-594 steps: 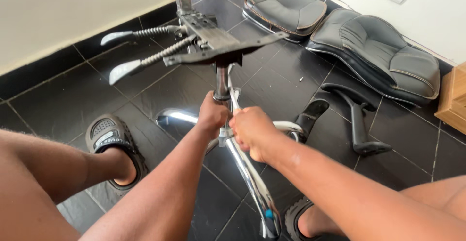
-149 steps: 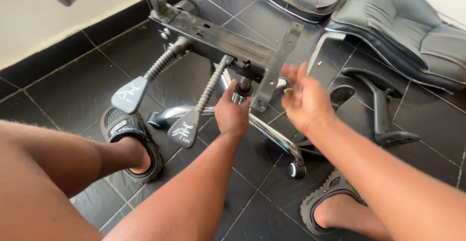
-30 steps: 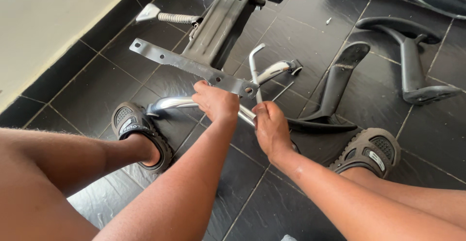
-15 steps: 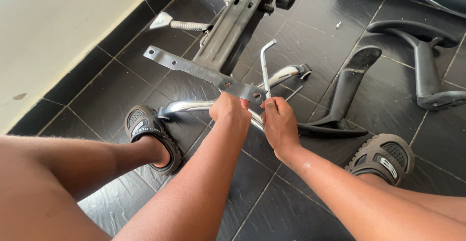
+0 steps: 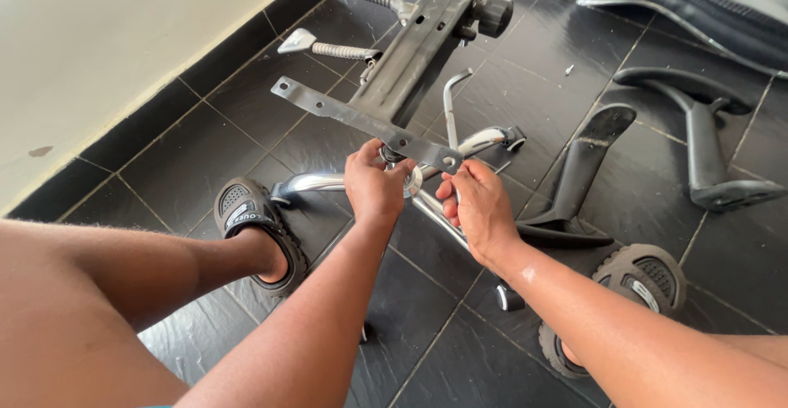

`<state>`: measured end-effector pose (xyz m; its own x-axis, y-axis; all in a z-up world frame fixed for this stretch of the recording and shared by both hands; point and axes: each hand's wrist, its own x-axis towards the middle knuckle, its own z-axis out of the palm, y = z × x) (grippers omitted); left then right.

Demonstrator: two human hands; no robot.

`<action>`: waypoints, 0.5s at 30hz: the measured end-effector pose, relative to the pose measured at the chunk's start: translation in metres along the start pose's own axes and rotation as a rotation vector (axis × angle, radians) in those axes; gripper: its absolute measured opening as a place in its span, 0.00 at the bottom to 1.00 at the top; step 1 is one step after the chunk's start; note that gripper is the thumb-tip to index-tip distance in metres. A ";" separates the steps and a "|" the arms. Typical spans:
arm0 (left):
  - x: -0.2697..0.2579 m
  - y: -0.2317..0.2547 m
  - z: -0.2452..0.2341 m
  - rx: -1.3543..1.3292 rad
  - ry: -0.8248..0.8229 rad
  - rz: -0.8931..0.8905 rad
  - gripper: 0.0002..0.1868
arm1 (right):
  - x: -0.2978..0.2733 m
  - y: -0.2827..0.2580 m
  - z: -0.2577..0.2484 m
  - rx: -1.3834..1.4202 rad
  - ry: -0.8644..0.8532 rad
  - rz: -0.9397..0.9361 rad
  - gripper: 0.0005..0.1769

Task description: The person disassembles an office chair by removing the seat cushion and detaching the metal mounting plate from the gas lift using an Allen key. The person uses both hands to unscrew bolts and separate components, placing them on the floor.

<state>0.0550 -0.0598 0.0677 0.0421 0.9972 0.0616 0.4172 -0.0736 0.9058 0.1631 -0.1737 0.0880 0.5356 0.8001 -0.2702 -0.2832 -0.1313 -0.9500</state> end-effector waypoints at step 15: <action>0.044 -0.027 -0.003 -0.599 -0.297 -0.269 0.22 | -0.027 -0.035 -0.001 0.444 -0.220 0.013 0.32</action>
<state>0.0430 -0.0142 0.0466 0.2886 0.9281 -0.2353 -0.1180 0.2784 0.9532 0.1599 -0.1912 0.1284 0.3624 0.9111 -0.1964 -0.6261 0.0819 -0.7754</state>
